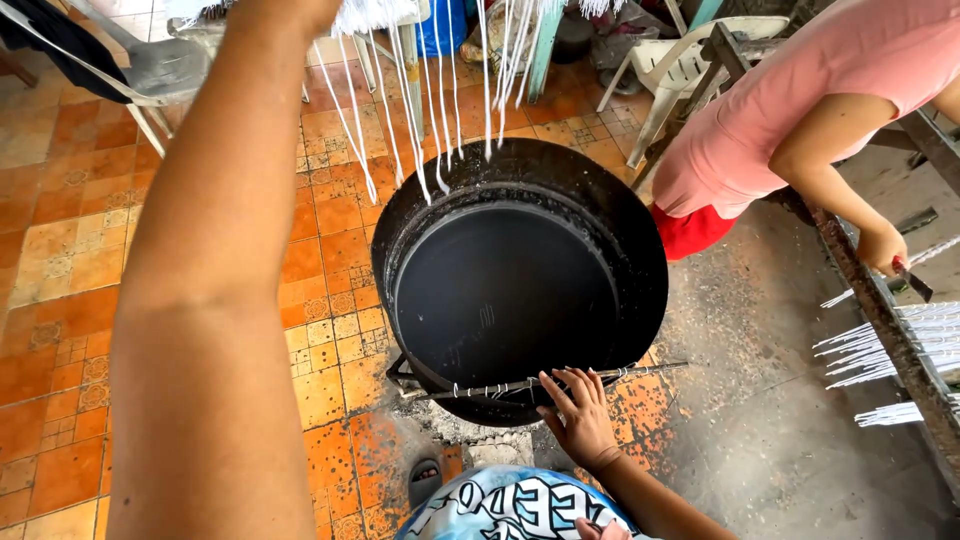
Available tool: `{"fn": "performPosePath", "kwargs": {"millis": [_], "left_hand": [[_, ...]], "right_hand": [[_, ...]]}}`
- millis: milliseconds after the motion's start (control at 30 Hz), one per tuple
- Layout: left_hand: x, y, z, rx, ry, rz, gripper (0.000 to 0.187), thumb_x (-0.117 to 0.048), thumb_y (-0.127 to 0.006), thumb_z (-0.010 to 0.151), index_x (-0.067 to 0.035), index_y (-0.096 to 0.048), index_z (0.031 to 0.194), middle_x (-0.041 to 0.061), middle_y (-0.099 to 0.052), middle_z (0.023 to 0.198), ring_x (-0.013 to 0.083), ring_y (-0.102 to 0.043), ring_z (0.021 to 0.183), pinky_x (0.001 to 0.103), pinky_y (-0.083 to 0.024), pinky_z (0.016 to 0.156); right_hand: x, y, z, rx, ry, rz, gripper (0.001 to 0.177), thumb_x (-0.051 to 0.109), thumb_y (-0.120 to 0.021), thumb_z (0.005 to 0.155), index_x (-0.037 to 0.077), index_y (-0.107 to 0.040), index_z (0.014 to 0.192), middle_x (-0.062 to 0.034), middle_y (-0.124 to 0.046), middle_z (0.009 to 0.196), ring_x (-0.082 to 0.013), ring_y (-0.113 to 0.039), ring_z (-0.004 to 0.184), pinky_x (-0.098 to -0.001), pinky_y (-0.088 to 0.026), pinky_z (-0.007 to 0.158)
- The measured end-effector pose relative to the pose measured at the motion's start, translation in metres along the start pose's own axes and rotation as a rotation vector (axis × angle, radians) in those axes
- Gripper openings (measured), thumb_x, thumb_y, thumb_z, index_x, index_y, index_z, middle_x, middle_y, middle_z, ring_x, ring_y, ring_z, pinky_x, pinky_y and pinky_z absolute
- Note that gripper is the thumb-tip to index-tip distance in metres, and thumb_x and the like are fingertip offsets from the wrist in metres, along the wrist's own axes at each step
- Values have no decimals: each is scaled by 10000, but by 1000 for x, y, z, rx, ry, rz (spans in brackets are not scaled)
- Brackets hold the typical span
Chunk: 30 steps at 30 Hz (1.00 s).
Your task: Dip racks of wicks into a vat of molten wax and hang them on a frame to cool.
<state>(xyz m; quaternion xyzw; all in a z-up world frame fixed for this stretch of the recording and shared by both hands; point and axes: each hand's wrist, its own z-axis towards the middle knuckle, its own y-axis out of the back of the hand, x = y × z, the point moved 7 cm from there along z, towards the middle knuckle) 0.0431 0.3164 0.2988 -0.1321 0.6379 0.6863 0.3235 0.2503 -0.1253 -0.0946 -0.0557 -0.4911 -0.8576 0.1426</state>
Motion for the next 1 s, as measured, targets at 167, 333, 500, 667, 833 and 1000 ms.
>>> {"fn": "performPosePath", "kwargs": {"millis": [167,333,500,667,833,1000], "left_hand": [[-13,-21,-64,56,-150,-77,249,-249,-525,1101,-94,-601,922,84,-597,928,151,-493,683,351,-451,602],[65,-105,-45,49,-570,421,318,-433,-538,1090,-231,-764,1185,267,-680,1278,531,-640,1172,682,-244,1167],[23,-66,-122,206,-526,343,323,-358,-501,1075,-234,-736,1259,289,-613,1372,535,-580,1242,650,-380,1120],[3,-34,-158,293,-478,265,353,-380,-512,1054,-204,-751,1245,290,-601,1383,561,-559,1237,658,-387,1124],[13,-14,-159,291,-533,318,334,-455,-553,1024,-285,-769,1213,186,-694,1270,467,-601,1229,596,-387,1129],[15,12,-171,237,-572,369,384,-432,-629,961,-246,-722,1284,186,-694,1277,421,-521,1332,610,-276,1178]], "right_hand": [[-8,18,21,6,-40,15,655,467,-587,984,180,-424,1549,-95,-514,1452,-353,-439,1389,-569,-250,1219],[-72,139,121,-413,73,-78,456,266,-556,1048,72,-574,1461,-188,-577,1412,-437,-481,1347,-587,-272,1186],[-104,239,229,-394,168,-274,429,279,-588,1072,28,-595,1420,-249,-489,1477,-490,-418,1399,-587,-277,1156],[-85,262,264,-141,280,-184,461,343,-643,1020,85,-627,1403,-155,-574,1435,-401,-514,1365,-586,-354,1074],[-63,257,256,7,202,241,338,136,-614,1029,88,-677,1357,-180,-710,1202,-440,-677,1075,-508,-505,915],[-46,250,255,-15,161,312,323,129,-606,1047,138,-700,1356,-106,-706,953,-366,-683,891,-456,-521,881]]}}
